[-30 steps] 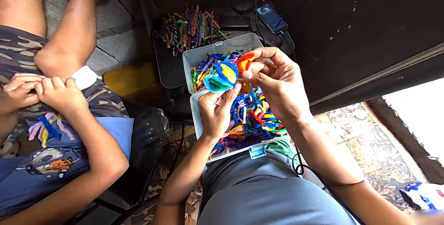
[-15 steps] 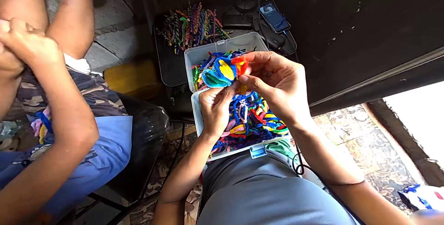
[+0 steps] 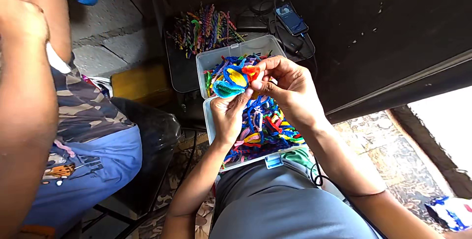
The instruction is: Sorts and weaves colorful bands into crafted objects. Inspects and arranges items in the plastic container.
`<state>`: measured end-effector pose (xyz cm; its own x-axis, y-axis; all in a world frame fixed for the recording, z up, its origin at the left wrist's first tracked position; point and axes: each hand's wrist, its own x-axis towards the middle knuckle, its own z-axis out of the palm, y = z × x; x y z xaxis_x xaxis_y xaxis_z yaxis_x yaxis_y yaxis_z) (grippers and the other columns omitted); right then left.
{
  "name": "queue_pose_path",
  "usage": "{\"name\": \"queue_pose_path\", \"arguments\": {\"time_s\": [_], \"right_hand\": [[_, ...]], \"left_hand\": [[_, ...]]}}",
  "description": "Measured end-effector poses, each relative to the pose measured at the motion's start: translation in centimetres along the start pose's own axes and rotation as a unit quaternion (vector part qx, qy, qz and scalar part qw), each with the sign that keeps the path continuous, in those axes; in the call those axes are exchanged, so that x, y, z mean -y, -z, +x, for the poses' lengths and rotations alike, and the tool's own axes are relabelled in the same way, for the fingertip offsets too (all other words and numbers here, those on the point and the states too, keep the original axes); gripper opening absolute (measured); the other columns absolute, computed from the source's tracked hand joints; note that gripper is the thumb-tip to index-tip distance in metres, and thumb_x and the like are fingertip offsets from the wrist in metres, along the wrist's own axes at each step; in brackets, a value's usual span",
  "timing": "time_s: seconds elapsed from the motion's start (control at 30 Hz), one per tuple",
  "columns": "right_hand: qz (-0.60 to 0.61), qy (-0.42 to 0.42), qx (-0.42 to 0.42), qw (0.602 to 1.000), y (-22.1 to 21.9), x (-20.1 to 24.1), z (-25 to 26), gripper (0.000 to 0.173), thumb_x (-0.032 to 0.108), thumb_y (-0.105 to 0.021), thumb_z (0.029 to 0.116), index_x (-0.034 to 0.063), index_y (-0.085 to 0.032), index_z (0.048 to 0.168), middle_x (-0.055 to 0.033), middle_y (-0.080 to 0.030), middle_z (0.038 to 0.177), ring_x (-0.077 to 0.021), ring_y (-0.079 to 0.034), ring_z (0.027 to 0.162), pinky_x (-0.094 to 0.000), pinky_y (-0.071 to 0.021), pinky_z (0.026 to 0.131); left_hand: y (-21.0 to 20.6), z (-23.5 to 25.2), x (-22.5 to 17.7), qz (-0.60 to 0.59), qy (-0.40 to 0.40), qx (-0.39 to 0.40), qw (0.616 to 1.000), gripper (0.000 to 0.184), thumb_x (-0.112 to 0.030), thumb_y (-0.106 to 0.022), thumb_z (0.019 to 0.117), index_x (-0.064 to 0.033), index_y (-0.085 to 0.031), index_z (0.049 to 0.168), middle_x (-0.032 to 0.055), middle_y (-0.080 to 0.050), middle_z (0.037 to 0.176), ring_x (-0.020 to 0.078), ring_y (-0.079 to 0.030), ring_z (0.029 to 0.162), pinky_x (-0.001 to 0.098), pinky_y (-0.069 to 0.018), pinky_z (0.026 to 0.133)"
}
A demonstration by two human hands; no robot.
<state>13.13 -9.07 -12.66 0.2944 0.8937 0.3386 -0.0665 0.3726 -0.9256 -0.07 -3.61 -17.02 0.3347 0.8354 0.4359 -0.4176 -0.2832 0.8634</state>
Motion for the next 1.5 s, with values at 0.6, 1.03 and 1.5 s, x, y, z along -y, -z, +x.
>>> {"name": "queue_pose_path", "arguments": {"time_s": [0.6, 1.03, 1.5], "right_hand": [[-0.391, 0.260, 0.037, 0.882, 1.8, 3.0, 0.6, 0.014, 0.008, -0.066, 0.0972, -0.0009, -0.076, 0.102, -0.0122, -0.074, 0.099, -0.0121, -0.068, 0.093, -0.0221, -0.0529, 0.084], [0.014, -0.068, 0.162, 0.984, 4.5, 4.2, 1.2, 0.018, 0.000, -0.061, 0.0955, 0.0113, -0.074, 0.090, 0.0061, -0.073, 0.077, -0.0001, -0.067, 0.065, -0.0160, -0.0577, 0.062], [0.137, -0.143, 0.191, 0.961, 5.6, 2.8, 1.0, 0.022, -0.002, -0.053, 0.0964, 0.0129, -0.069, 0.097, 0.0043, -0.071, 0.078, -0.0005, -0.067, 0.070, -0.0163, -0.0575, 0.067]], "left_hand": [[0.0, 0.3, -0.1, 0.021, -0.041, 0.054, 0.997, 0.016, -0.002, -0.063, 0.0988, -0.0119, -0.074, 0.104, -0.0075, -0.076, 0.105, 0.0023, -0.071, 0.100, 0.0249, -0.0581, 0.092], [0.3, -0.1, 0.3, 0.053, -0.149, 0.150, 0.976, 0.009, -0.008, -0.065, 0.0979, -0.0119, -0.072, 0.102, -0.0092, -0.072, 0.106, -0.0030, -0.065, 0.103, 0.0191, -0.0550, 0.091], [0.6, 0.1, 0.8, 0.060, -0.146, 0.174, 0.972, 0.009, -0.007, -0.065, 0.0973, -0.0084, -0.073, 0.101, -0.0064, -0.073, 0.106, -0.0023, -0.066, 0.102, 0.0192, -0.0548, 0.092]]}}
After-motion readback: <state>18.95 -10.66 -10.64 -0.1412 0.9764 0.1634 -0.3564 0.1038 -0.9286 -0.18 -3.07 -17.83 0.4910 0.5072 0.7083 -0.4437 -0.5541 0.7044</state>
